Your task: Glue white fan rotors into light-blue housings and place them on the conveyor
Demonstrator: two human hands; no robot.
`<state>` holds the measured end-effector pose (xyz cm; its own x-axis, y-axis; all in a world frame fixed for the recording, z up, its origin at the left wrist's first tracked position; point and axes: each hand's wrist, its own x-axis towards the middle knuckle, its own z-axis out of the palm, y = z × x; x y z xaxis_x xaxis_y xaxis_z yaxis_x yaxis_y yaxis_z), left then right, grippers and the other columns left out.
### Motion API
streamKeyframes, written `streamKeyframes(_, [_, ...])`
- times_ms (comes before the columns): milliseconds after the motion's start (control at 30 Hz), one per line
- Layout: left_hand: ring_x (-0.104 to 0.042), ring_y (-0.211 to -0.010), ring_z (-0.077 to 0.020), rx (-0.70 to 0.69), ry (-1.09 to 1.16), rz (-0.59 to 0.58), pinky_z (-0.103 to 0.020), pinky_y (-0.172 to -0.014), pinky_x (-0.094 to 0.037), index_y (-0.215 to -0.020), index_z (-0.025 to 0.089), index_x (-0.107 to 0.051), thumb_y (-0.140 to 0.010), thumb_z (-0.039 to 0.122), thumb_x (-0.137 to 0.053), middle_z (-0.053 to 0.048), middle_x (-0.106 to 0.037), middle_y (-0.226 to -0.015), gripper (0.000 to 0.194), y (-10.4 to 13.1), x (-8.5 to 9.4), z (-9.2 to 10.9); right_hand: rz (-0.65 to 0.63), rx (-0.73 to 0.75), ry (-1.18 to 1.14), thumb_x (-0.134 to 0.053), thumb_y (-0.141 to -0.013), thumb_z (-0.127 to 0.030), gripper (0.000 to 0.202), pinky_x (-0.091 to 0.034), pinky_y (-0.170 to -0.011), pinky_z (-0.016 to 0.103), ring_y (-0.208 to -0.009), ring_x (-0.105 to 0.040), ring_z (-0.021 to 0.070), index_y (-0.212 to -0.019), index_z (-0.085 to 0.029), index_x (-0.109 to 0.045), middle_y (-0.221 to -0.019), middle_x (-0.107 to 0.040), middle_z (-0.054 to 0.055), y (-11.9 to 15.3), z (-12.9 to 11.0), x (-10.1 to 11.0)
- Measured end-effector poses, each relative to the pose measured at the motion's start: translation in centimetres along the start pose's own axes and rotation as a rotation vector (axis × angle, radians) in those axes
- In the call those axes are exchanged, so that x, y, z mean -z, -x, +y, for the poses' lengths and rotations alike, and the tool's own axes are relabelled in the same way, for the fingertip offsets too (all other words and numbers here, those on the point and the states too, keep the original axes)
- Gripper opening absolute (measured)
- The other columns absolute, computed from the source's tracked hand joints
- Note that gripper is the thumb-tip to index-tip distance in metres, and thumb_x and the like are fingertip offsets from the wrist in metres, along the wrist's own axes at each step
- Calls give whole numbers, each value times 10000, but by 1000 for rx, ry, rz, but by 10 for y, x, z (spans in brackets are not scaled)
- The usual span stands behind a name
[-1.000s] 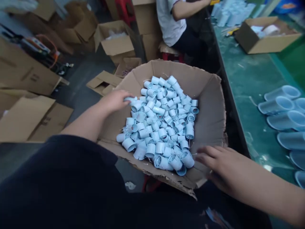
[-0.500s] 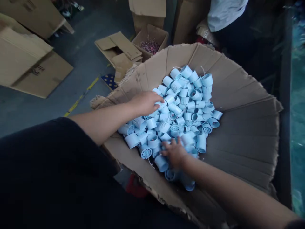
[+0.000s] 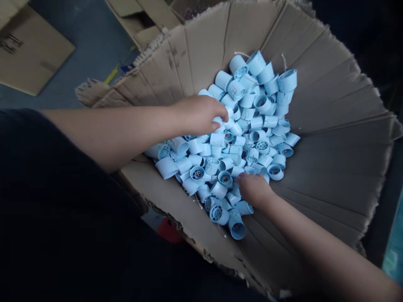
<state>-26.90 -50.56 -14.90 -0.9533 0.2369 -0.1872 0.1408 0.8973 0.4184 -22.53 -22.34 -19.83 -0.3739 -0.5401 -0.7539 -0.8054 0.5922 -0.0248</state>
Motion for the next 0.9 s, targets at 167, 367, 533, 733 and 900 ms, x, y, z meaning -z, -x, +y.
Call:
streamKeyframes(167, [-549,-1277,-306,26,-23,-92,-468,-1110,-360,-1195,198,-696,-864,263,-634,29,-629,-1220,343,0,-2,10,170,34,27,-344,-994,-160,410,-449,-890,385,-1118,-533,268,-1327,-199,-580,-1352,-517,132,-41,-17,7])
streamKeyframes(367, [-561,-1257,-260,30,-37,-98,-396,-1071,-385,-1241,219,-680,-917,257,-603,-5,-635,-1270,335,3,4,13,216,48,146,-420,-987,-145,307,-407,-970,438,-1203,-440,300,-1143,-121,-683,-1414,-462,126,-66,-36,-6])
streamKeyframes(533, [-584,-1210,-261,-35,-41,-77,-368,-1033,-418,-1270,249,-662,-928,314,-571,-18,-658,-1266,360,4,7,11,271,-21,179,-425,-983,-166,326,-343,-1007,498,-1200,-406,331,-1083,-202,-733,-1417,-460,110,-61,-6,10])
streamKeyframes(733, [-592,-1192,-242,-108,-37,-37,-328,-987,-429,-1241,229,-682,-921,277,-545,-26,-678,-1238,351,2,6,10,251,111,215,-378,-959,-74,347,-315,-975,490,-1120,-469,339,-1014,-109,-719,-1236,-575,164,-16,-14,48])
streamKeyframes(900, [-601,-1169,-223,-121,3,-67,-309,-940,-429,-1233,199,-685,-940,267,-525,-30,-673,-1250,340,2,4,13,105,389,163,-457,-951,-103,272,-360,-869,374,-881,-590,231,-1044,-164,-705,-909,-677,97,-18,-74,50])
